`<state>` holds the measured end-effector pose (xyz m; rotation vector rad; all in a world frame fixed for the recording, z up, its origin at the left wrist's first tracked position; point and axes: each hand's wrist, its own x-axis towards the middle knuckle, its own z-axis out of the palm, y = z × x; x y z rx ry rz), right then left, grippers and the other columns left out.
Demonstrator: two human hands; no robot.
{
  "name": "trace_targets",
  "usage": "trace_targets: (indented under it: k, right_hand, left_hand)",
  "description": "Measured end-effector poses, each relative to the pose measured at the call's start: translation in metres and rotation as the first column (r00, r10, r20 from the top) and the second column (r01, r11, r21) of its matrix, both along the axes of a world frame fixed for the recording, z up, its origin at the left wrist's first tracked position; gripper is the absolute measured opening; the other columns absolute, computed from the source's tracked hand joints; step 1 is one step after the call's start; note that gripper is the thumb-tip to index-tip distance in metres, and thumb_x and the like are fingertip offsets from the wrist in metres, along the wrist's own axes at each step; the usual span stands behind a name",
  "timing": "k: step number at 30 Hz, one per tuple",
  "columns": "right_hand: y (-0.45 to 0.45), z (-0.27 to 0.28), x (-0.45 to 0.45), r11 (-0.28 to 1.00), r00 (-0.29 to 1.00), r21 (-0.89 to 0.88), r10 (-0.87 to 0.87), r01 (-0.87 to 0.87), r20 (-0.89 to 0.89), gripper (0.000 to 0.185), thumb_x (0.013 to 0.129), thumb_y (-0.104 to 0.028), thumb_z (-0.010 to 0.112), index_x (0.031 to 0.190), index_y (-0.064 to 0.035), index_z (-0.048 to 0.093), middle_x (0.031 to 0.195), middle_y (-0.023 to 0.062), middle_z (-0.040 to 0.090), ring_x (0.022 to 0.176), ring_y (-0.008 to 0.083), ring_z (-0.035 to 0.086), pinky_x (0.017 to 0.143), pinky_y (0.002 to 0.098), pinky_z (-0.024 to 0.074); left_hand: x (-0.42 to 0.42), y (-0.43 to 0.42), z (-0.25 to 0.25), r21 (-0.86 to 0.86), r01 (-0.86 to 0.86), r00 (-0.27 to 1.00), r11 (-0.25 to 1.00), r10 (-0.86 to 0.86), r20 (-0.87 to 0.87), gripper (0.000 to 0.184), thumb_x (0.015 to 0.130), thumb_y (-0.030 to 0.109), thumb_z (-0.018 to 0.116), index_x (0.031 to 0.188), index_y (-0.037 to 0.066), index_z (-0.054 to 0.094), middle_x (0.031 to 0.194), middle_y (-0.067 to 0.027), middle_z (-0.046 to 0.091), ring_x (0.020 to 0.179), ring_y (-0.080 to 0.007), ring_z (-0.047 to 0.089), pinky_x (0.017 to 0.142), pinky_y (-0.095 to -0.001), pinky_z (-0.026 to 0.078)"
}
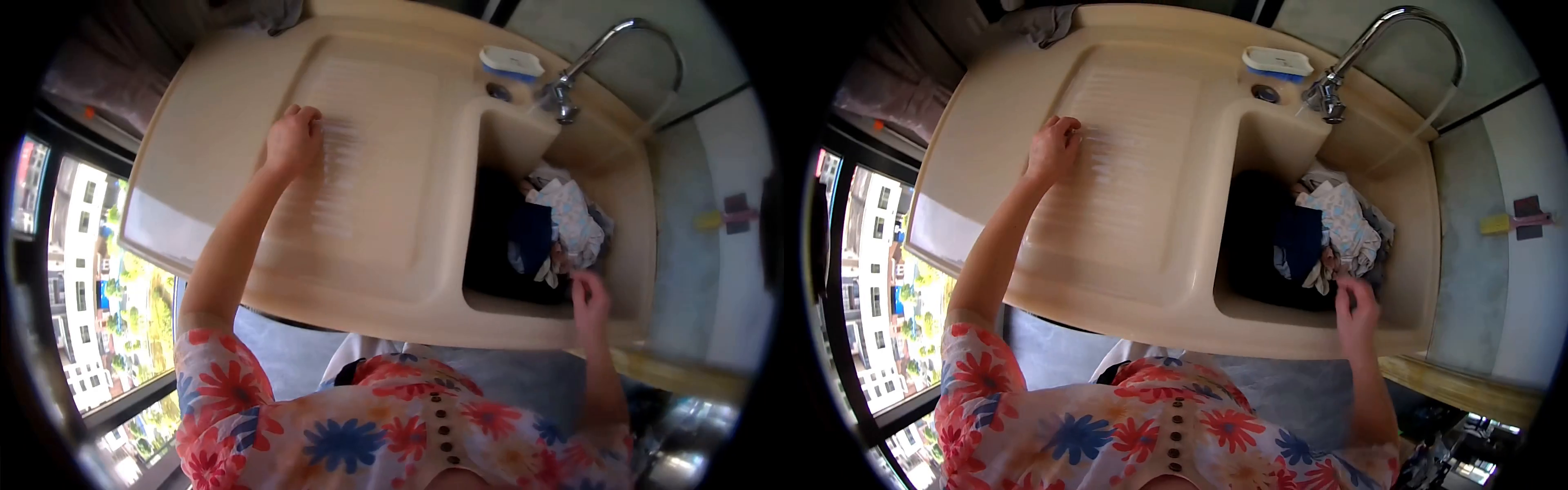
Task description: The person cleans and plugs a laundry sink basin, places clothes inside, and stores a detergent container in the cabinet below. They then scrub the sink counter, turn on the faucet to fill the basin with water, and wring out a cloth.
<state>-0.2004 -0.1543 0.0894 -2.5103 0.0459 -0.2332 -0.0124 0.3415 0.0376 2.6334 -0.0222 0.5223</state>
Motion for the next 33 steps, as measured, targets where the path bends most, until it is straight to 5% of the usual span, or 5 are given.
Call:
trace_targets:
  k: [7,12,18,26,33]
  right_hand:
    - [0.13,0.02,0.251,0.909,0.863,-0.244,0.403,-0.338,0.306,0.04,0.071,-0.005,0.058,0.111,-0.0076,0.054,0.104,0.0133,0.058,0.093,0.0288,0.057,0.08,0.0339,0.0453]
    - [0.136,-0.011,0.372,0.796,0.955,-0.605,0.2,-0.03,0.217,0.052,0.073,-0.007,0.059,0.121,-0.0166,0.044,0.125,0.0042,0.046,0.117,0.0234,0.042,0.089,0.0484,0.0386]
    - [0.134,0.005,0.402,0.638,0.991,-0.759,0.054,-0.127,-0.121,0.057,0.07,-0.011,0.062,0.124,-0.0159,0.042,0.125,0.0041,0.045,0.119,0.0234,0.04,0.092,0.0481,0.0378]
    - [0.143,0.046,0.272,0.86,0.925,-0.359,0.378,-0.364,-0.034,0.065,0.064,-0.022,0.063,0.121,-0.0012,0.04,0.11,0.0187,0.052,0.097,0.0341,0.053,0.08,0.0408,0.0454]
    - [0.019,0.018,0.129,0.986,0.979,-0.081,0.129,-0.143,-0.161,0.063,0.065,-0.016,0.066,0.122,-0.0019,0.043,0.107,0.0193,0.055,0.096,0.0332,0.056,0.082,0.0366,0.0447]
  left_hand:
    - [0.045,-0.017,-0.011,-0.024,0.053,0.988,0.998,-0.049,0.148,0.011,0.076,0.013,0.054,0.081,0.006,0.061,0.079,-0.0116,0.06,0.07,-0.0297,0.058,0.064,-0.0383,0.047]
    - [0.046,-0.014,-0.011,-0.049,0.046,0.994,0.998,-0.041,0.106,0.01,0.076,0.013,0.054,0.079,0.006,0.061,0.077,-0.0109,0.06,0.069,-0.0298,0.058,0.062,-0.0384,0.047]
    - [0.048,-0.013,-0.009,-0.109,0.028,0.996,0.994,-0.018,0.09,0.009,0.076,0.012,0.054,0.078,0.006,0.06,0.077,-0.0104,0.06,0.068,-0.0293,0.057,0.062,-0.0379,0.046]
    - [0.046,-0.013,-0.002,-0.174,0.025,1.0,0.984,-0.024,0.011,0.012,0.073,0.015,0.058,0.08,0.007,0.063,0.078,-0.0106,0.062,0.068,-0.0264,0.06,0.063,-0.0344,0.048]
    - [0.115,-0.048,0.012,-0.203,-0.036,0.999,0.978,0.034,-0.014,0.019,0.073,0.02,0.06,0.086,0.008,0.065,0.082,-0.0124,0.063,0.079,-0.0277,0.061,0.07,-0.0352,0.048]
